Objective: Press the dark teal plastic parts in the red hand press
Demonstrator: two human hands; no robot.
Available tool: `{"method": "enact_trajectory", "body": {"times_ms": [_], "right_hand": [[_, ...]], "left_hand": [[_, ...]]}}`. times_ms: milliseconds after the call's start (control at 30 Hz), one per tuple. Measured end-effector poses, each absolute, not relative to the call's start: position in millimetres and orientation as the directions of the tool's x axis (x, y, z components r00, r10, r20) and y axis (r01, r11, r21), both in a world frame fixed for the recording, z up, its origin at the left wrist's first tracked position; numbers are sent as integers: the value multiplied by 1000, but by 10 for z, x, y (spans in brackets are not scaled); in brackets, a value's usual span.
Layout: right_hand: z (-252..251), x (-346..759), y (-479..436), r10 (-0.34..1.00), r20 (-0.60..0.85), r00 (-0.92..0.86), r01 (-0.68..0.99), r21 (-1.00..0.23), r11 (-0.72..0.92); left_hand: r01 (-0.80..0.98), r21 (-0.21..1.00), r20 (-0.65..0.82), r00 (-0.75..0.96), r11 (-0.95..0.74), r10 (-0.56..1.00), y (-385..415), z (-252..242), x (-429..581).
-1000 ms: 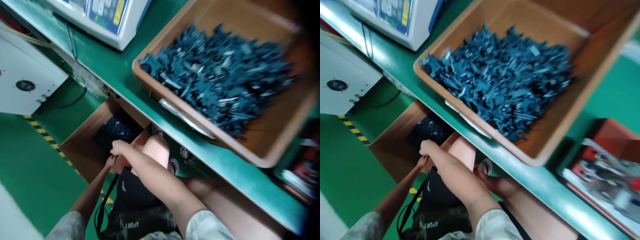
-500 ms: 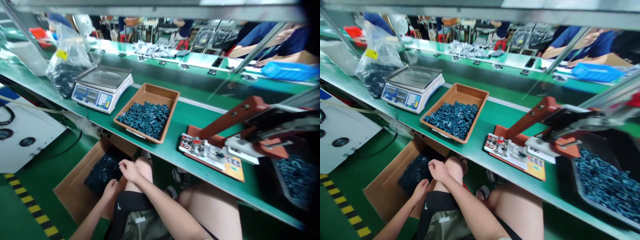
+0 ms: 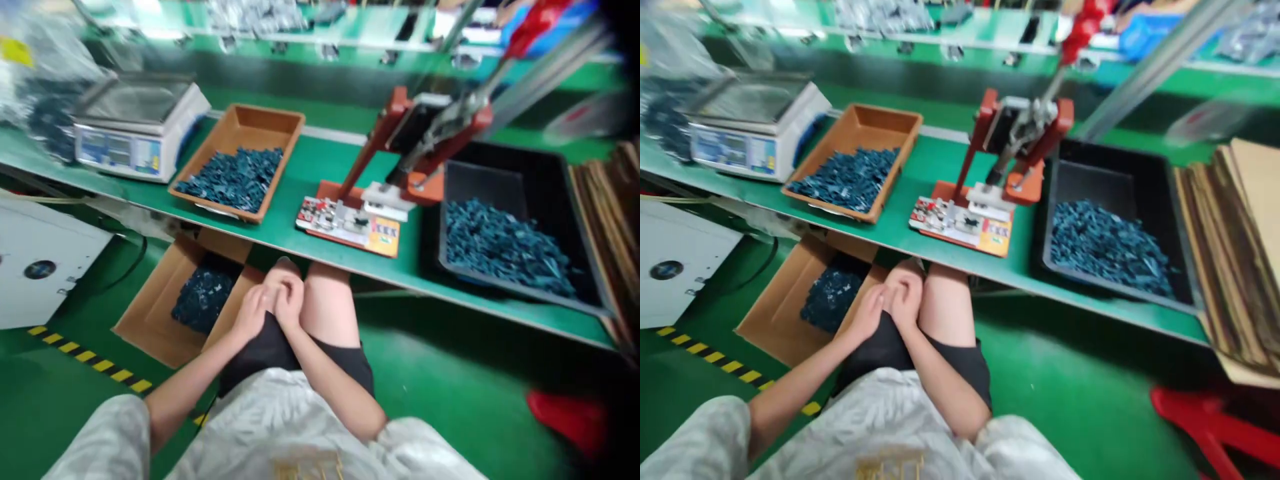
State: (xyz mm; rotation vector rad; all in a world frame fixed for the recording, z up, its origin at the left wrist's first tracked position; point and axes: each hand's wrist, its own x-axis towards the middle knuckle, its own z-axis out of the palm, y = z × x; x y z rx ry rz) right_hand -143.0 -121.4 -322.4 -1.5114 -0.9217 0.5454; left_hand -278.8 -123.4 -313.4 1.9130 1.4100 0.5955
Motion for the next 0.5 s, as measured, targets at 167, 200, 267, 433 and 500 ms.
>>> {"method": "enact_trajectory", "body": {"times_ms": [167, 200, 267, 433, 500], "right_hand": [[-3005, -1339, -1142, 880, -38, 474, 95, -991, -94], [-2972, -1282, -1113, 868, -110, 483, 61, -986, -158], [-2935, -1128, -1040, 820, -235, 522, -26, -965, -259], [-2955, -772, -938, 820, -370, 437, -248, -926, -285], [-2950, -721, -1001, 893, -328, 308, -171, -942, -287]], "left_hand": [[647, 730, 28, 293, -220, 956, -1157, -3098, -2813], [654, 709, 50, 327, -264, 944, -1190, -3058, -2829], [651, 644, 89, 458, -402, 885, -1292, -2951, -2857], [501, 532, 28, 795, -682, 606, -1433, -2720, -2855], [493, 508, -33, 831, -706, 556, -1420, -2677, -2832]]}}
